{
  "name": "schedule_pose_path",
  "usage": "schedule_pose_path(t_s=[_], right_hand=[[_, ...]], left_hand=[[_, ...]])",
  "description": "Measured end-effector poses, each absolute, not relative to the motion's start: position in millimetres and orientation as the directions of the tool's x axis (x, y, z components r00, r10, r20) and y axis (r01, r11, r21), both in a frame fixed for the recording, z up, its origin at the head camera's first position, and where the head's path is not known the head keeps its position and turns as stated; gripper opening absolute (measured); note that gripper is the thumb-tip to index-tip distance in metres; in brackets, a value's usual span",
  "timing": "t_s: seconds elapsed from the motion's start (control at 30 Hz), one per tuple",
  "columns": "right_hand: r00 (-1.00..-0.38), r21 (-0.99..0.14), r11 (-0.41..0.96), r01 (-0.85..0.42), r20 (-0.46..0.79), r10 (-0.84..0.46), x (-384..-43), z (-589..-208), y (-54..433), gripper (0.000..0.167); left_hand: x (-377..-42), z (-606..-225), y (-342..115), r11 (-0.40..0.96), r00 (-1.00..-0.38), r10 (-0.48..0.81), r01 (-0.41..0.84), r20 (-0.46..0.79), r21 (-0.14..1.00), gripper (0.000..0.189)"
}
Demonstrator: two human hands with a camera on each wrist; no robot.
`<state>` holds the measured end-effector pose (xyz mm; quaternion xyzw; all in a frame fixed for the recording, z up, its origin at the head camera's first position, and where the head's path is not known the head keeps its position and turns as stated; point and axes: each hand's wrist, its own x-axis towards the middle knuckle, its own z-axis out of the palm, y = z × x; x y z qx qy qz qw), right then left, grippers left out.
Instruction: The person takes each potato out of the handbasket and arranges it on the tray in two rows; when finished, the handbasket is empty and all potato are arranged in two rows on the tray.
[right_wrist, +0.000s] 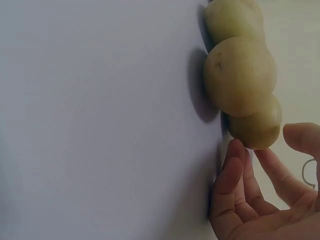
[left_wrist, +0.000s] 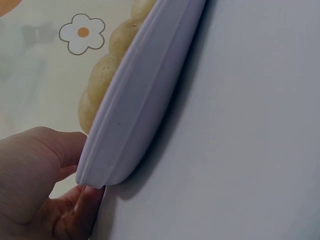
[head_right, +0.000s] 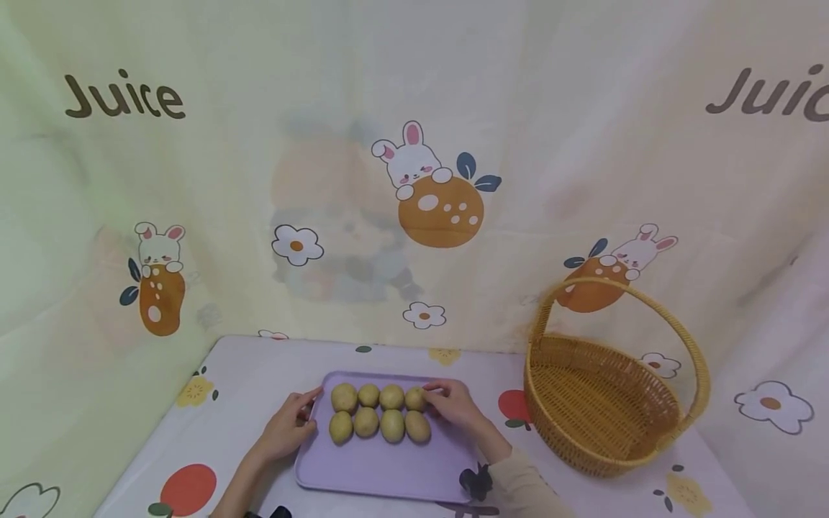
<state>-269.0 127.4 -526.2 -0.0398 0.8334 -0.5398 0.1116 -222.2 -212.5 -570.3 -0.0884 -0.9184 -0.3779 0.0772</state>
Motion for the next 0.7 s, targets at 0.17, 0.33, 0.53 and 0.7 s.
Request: schedule_pose_path(t_s=[0.17, 0.33, 0.53, 0.7], right_hand=[[-0.973, -0.911, 0.400, 0.097, -0.171, -0.154, -273.1, -528.7, 125.1, 0.024], [-0.973, -0.909, 0.400, 0.115, -0.184, -0.138, -276.1, -529.9, 123.5, 0.025], [-0.975, -0.902, 0.408, 0.142, -0.199, -0.100, -279.9, -531.5, 120.9, 0.022], [-0.978, -0.901, 0.416, 0.123, -0.181, -0.102, -279.5, -528.6, 121.5, 0.025]], left_hand=[[-222.2, -569.3, -213.5, 0.695, -0.975, 0.094, 0.208, 0.200, 0.688, 0.063], [-219.8, -569.8, -212.5, 0.685, -0.974, 0.089, 0.212, 0.209, 0.697, 0.062], [-219.6, -569.5, -212.5, 0.672, -0.975, 0.098, 0.213, 0.200, 0.709, 0.061], [-217.3, -561.8, -212.7, 0.649, -0.973, 0.107, 0.224, 0.204, 0.727, 0.059]])
